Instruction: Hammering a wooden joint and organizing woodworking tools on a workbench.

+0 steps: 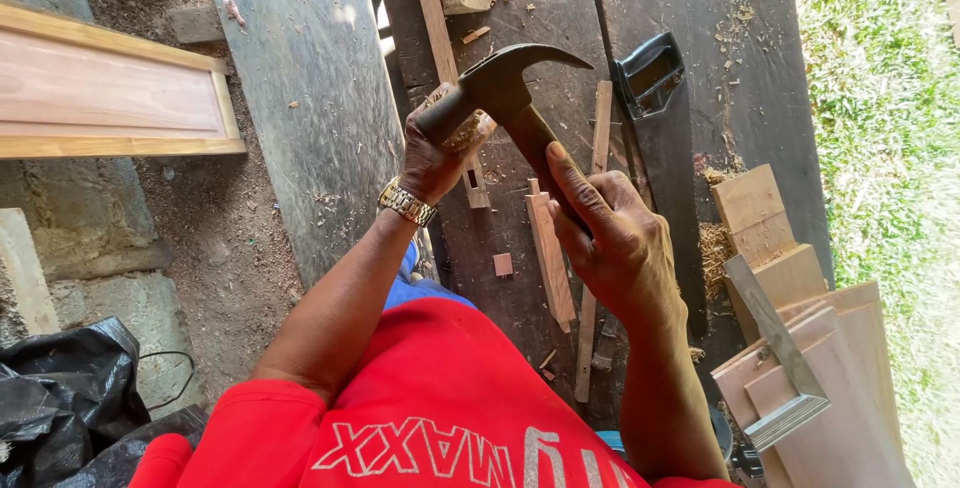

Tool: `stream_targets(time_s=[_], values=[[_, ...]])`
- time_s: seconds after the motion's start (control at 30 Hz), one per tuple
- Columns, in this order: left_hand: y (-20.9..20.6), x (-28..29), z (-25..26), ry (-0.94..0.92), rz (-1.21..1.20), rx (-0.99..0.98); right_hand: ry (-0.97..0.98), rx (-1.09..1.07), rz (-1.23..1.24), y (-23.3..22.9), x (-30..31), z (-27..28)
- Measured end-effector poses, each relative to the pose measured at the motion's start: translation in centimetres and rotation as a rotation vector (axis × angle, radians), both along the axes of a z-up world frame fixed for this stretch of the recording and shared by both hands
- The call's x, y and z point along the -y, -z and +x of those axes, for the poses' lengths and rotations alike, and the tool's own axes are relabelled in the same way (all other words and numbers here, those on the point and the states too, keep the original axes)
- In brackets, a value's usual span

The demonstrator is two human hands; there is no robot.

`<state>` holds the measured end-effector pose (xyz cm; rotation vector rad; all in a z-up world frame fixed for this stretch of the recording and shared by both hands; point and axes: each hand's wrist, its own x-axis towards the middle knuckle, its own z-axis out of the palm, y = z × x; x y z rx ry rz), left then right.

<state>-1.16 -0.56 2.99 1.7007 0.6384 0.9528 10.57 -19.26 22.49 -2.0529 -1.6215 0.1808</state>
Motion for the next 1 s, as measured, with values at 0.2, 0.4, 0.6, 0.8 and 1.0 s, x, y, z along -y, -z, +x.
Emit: stream_targets(time_s=[0.2, 0.4, 0.6, 0.8, 1.0], values=[[1.8, 1.1, 0.1, -0.012, -0.105, -0.036, -0.021, 0.002, 0.009, -0.1, 0.2, -0.1], [4.0, 1.9, 0.3, 0.054, -0.219, -0.019, -0.036, -0.006, 0.045, -1.2, 0.2, -0.3], [7.3, 2.1, 0.5, 0.05, 0.07, -0.037, -0.061, 0.002, 0.137, -1.1, 0.8, -0.3], [2.5, 1.5, 0.2, -0.17, 0.484, -0.105, -0.131, 0.06, 0.013, 1.9, 0.3, 0.2], [1.2, 1.1, 0.4, -0.079, 0.221, 0.028, -0.07, 0.08, -0.146, 1.4, 0.3, -0.7]])
